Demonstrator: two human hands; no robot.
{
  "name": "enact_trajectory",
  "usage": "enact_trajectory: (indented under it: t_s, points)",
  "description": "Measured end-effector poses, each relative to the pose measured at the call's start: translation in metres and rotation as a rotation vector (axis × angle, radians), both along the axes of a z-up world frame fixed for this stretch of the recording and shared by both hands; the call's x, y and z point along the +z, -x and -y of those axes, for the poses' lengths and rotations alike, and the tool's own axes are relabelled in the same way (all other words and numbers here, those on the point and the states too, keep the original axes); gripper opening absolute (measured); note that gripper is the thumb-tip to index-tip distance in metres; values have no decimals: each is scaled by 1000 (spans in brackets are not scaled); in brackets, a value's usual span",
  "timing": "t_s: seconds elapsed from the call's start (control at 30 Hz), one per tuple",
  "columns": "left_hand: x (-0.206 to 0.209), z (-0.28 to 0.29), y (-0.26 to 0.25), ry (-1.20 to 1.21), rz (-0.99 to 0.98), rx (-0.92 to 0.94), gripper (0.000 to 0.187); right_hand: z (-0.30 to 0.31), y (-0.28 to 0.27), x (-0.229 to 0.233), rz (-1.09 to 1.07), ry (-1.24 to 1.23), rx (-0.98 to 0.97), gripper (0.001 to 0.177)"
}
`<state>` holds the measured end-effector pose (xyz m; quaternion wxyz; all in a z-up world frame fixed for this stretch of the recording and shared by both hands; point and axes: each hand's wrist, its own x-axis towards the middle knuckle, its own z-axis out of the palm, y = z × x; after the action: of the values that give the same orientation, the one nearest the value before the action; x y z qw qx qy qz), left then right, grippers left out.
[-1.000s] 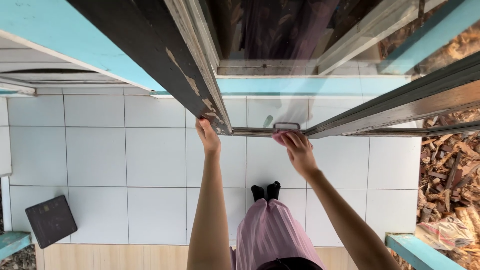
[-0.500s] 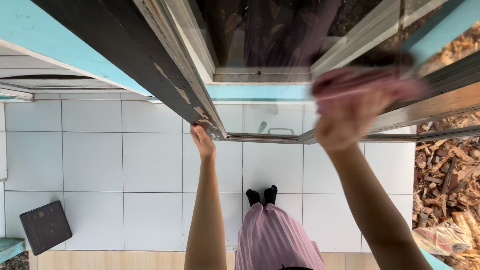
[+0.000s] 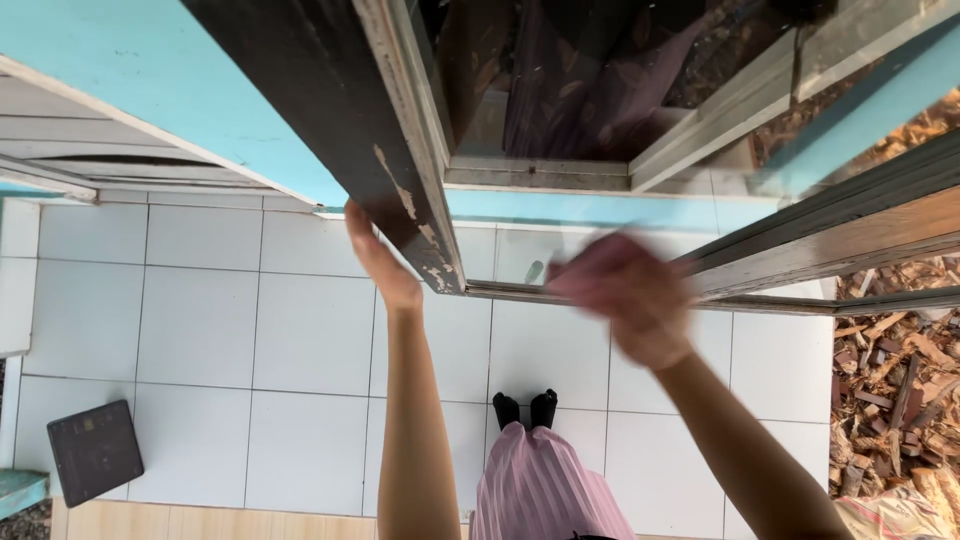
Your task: Cleaning a glass window door using a pink cloth.
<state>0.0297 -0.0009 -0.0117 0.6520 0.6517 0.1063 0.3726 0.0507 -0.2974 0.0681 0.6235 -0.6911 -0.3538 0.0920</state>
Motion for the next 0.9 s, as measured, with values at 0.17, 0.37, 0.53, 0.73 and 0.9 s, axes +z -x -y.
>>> enact_trajectory:
  t_s: [0.17, 0.37, 0.53, 0.73, 0.9]
  points:
    - [-52, 3, -12, 259, -142, 95, 75, -23, -52, 18, 1321, 463, -1089, 41]
    - [-1, 10, -18, 10, -18, 78, 77, -59, -8, -81, 1208, 621, -261, 57]
    - [-8, 11, -21, -16, -24, 123, 82, -30, 15, -93, 743, 616, 216, 36]
    - [-16, 12, -19, -26, -47, 165, 77, -17, -15, 22, 993, 396, -611, 27]
    - [-11, 11, -21, -12, -40, 143, 74, -68, -44, 14, 1266, 467, -920, 45]
